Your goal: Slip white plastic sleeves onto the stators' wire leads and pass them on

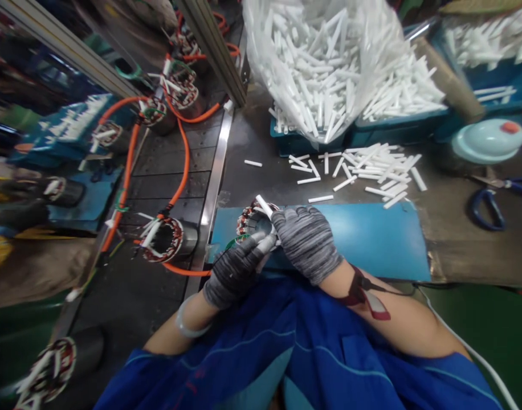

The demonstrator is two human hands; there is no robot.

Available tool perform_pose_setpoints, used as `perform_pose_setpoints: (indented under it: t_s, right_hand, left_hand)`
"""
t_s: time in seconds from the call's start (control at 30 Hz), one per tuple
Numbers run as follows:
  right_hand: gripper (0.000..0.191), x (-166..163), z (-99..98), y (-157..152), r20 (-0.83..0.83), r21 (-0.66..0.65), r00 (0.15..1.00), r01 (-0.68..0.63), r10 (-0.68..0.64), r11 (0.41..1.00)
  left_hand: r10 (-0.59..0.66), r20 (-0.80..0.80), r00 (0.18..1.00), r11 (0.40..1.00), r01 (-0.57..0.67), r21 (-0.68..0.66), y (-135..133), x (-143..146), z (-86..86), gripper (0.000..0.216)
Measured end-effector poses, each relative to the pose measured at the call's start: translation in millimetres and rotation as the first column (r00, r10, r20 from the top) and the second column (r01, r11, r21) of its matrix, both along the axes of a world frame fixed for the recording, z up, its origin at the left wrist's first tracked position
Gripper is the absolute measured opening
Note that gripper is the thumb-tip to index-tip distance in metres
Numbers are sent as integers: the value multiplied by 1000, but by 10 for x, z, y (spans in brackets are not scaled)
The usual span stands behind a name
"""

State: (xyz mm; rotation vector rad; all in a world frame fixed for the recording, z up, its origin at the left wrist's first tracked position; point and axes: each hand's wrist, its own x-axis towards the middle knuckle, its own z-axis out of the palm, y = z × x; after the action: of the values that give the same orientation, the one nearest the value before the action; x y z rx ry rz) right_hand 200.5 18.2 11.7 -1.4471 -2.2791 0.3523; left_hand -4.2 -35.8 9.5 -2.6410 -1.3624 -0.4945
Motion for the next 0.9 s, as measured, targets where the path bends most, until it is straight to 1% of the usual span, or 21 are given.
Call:
perform_pose_setpoints:
  t_s: [0.03, 0.07, 0.1, 0.13, 0.17, 0.23, 0.27, 0.3, 0.33, 0.37, 0.43, 0.5, 0.6, 0.67, 0.73, 0.8, 0.83, 0.87, 0.9]
  right_hand:
    - [24, 53, -52, -8, -33, -24, 999, -24, 23, 999]
    - [25, 133, -111, -20, -103, -58, 994, -34, 28, 998]
    - [27, 231, -172, -40, -201, -114, 980, -28, 5, 993]
    - [35, 337, -231, -69, -298, -203, 953, -8, -54, 979]
    - [41, 440, -286, -108, -374, -278, 913, 60, -165, 959]
    - [41, 601, -391, -206, -461, -336, 801, 241, -383, 910]
    - [42, 648, -446, -260, -475, -351, 766, 287, -434, 891]
    - [43, 673, -509, -313, -466, -349, 757, 318, -458, 881]
    - [44, 682, -580, -362, -433, -333, 780, 327, -452, 884]
    - [45, 680, -658, -404, -380, -306, 822, 321, -424, 896]
    - [46, 671, -822, -462, -254, -209, 898, 311, -359, 927]
    - [44, 683, -960, -484, -203, -123, 928, 294, -314, 948]
    - [44, 731, -1057, -472, -230, -74, 933, 266, -277, 961]
    - [46, 753, -1056, -460, -244, -49, 933, 260, -264, 964]
    - [49, 755, -1034, -456, -244, -28, 936, 254, -253, 967]
    - [52, 745, -1014, -455, -237, -26, 940, 246, -245, 969]
    - [53, 740, -1007, -455, -234, -25, 942, 240, -240, 970]
    - [53, 734, -1003, -454, -231, -23, 945, 235, -234, 972]
    - [53, 730, -1000, -453, -230, -18, 946, 230, -227, 973]
  left_hand:
    - [2, -5, 1000, 1000, -2, 27, -20, -11, 42, 34]
    - [8, -6, 1000, 998, -8, 66, -37, -23, 78, 35]
    - [23, -6, 1000, 995, -22, 97, -48, -36, 98, 38]
    - [44, -7, 999, 994, -43, 104, -47, -45, 98, 43]
    - [60, -11, 998, 995, -59, 81, -33, -51, 74, 50]
    - [66, -28, 997, 997, -67, -37, 37, -45, -39, 59]
    - [52, -37, 998, 992, -56, -111, 87, -34, -113, 59]
    - [32, -46, 998, 983, -40, -177, 141, -20, -185, 56]
    - [16, -53, 998, 973, -28, -228, 192, -6, -245, 52]
    - [11, -60, 998, 964, -26, -265, 236, 6, -284, 47]
    - [7, -76, 997, 945, -31, -325, 282, 13, -281, 41]
    - [-4, -93, 996, 927, -31, -374, 265, -12, -177, 38]
    - [-1, -142, 990, 905, -60, -421, 138, -135, 84, 35]
    - [50, -195, 979, 885, -135, -446, 10, -289, 273, 35]
    - [128, -245, 961, 843, -235, -483, -139, -502, 448, 37]
    - [242, -276, 930, 774, -357, -523, -306, -756, 595, 44]
    - [319, -288, 903, 725, -429, -540, -395, -889, 652, 51]
    - [403, -305, 863, 658, -505, -558, -486, -1021, 697, 56]
    - [485, -332, 809, 573, -581, -578, -577, -1149, 729, 59]
